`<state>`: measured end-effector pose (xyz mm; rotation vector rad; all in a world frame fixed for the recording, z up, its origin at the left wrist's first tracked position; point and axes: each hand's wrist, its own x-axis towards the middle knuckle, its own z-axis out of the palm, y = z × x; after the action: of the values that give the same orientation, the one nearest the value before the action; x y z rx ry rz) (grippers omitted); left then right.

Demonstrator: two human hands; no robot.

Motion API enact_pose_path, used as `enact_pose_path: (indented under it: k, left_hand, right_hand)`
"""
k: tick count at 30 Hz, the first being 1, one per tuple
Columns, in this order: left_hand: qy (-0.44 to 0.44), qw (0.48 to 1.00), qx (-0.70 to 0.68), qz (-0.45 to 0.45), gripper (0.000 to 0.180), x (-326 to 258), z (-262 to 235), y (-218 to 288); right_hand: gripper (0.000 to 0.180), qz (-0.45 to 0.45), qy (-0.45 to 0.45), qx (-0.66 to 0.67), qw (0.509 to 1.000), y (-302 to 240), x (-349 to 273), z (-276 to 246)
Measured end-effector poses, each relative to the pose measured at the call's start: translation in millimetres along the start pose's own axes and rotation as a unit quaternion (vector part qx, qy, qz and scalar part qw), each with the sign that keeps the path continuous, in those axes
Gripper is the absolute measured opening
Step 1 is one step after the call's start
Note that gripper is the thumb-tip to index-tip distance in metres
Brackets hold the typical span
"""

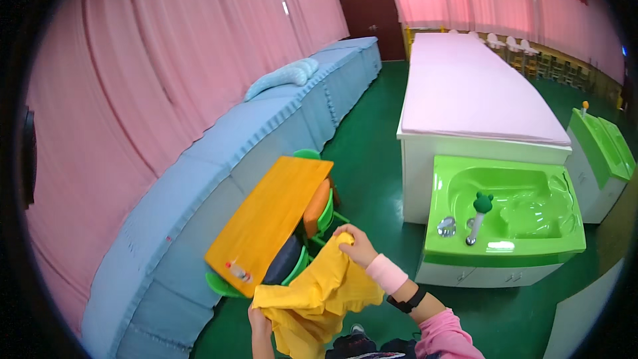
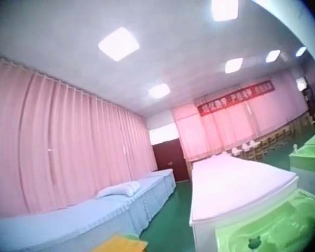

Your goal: Spreading and smoothing yellow cloth covers over pink bed mats in a daycare setting.

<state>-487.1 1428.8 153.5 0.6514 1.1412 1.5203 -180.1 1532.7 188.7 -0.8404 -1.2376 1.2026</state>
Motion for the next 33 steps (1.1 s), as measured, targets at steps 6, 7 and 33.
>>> enact_pose_path:
  k: [6, 7, 33]
  left_hand:
    - [-0.162, 0.986, 0.002, -0.021, 0.031, 195, 139, 38]
    - [-0.185, 0.982, -0.001, -0.034, 0.03, 217, 176, 49]
    - [-0.451, 0.886, -0.069, -0.089, 0.027, 824, 841, -1]
  right_hand:
    - [0.026, -0.092, 0.148, -0.036, 0.984, -80, 192, -94]
    - [0.027, -0.086, 0.163, -0.025, 0.983, -91, 221, -128]
    - [0.027, -0.179, 0.387, -0.164, 0.889, -171, 665, -528]
